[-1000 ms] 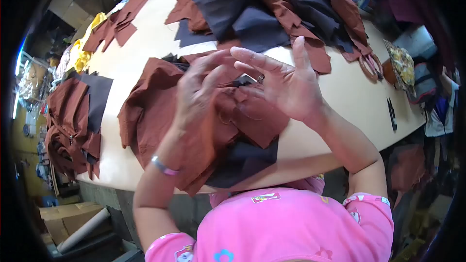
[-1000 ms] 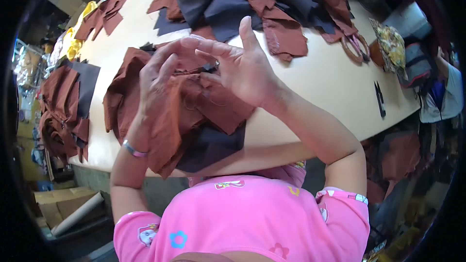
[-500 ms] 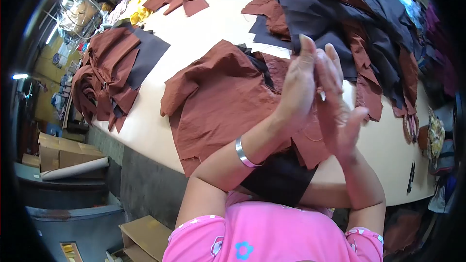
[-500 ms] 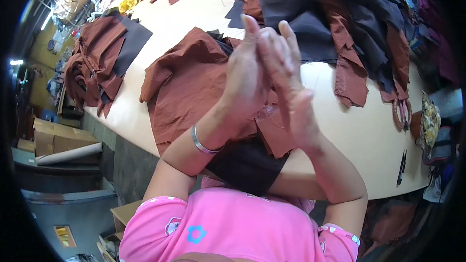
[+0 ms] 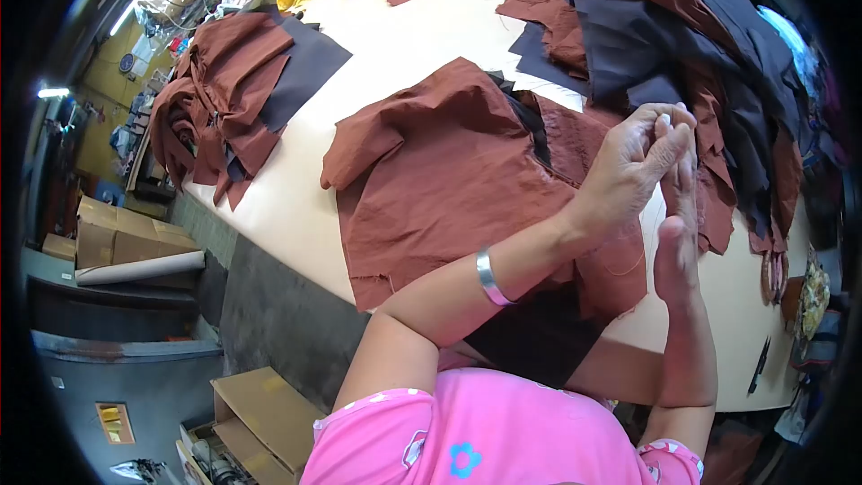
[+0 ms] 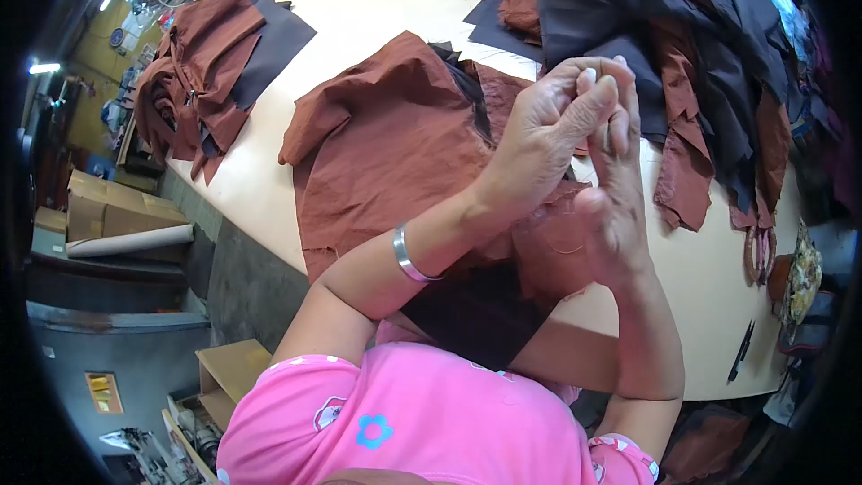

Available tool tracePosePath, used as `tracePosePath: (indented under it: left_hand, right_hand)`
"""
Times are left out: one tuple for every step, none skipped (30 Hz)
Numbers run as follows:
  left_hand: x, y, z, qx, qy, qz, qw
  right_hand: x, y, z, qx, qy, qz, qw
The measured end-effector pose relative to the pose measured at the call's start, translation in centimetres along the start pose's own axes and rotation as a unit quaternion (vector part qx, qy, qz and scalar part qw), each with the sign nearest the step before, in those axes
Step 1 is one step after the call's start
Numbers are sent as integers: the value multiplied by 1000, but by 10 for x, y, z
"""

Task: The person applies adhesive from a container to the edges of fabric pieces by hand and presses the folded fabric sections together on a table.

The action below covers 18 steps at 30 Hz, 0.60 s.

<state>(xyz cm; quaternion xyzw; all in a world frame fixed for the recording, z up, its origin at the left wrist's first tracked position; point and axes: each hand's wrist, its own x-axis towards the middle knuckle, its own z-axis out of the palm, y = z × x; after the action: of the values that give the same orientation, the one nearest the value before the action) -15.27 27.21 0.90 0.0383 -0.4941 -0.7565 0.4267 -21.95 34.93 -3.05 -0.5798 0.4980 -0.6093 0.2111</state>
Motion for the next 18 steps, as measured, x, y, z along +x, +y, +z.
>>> tracePosePath:
  left_hand:
    - [0,-3,-4,0,-10,-7,1000]
    - [1,-5,-7,0,-21,-16,1000]
    - [2,-6,-10,-1,-32,-26,999]
    - [2,0,-16,16,-43,-72,996]
    - [3,2,-18,-4,-39,-95,995]
    - [3,4,-20,-22,-34,-119,992]
    - [3,5,-21,-40,-29,-141,989]
    - [3,6,-22,-58,-24,-163,985]
    - [4,0,-17,-37,12,-113,993]
    - [4,-13,-6,-15,48,-63,997]
    - [4,-16,-6,-26,41,-54,997]
    - [5,-18,-5,-38,33,-46,998]
    - [6,-13,-15,-81,-17,-80,993]
    - [7,-8,-25,-125,-67,-113,983]
    - [6,-8,-33,-167,-116,-146,968]
    - [6,-8,-34,-266,-146,-154,940]
    - [4,-9,-26,-236,-74,-158,956]
    - [1,2,-7,-204,0,-161,966]
  right_hand:
    - [2,-2,1,-27,-1,-10,1000]
    - [3,-4,2,-54,0,-19,998]
    - [3,-6,4,-80,1,-28,996]
    - [2,-9,5,-82,7,-17,996]
    - [2,-11,7,-83,13,-6,996]
    - [3,-11,3,-99,-17,-15,995]
    - [4,-10,-1,-109,-28,-10,994]
    - [5,-10,-5,-120,-38,-5,992]
    - [5,-8,-9,-124,-31,15,992]
    - [5,-7,-11,-129,-23,36,991]
    - [4,-9,-10,-174,-30,24,984]
    - [3,-12,-8,-218,-36,12,975]
    - [2,-15,-5,-262,-42,1,964]
    - [2,-20,-2,-262,-41,0,964]
    - [3,-19,-1,-232,-35,-7,972]
    - [6,-17,-1,-202,-28,-15,979]
    - [7,-15,0,-172,-22,-23,985]
    - [6,-14,1,-174,-18,-22,984]
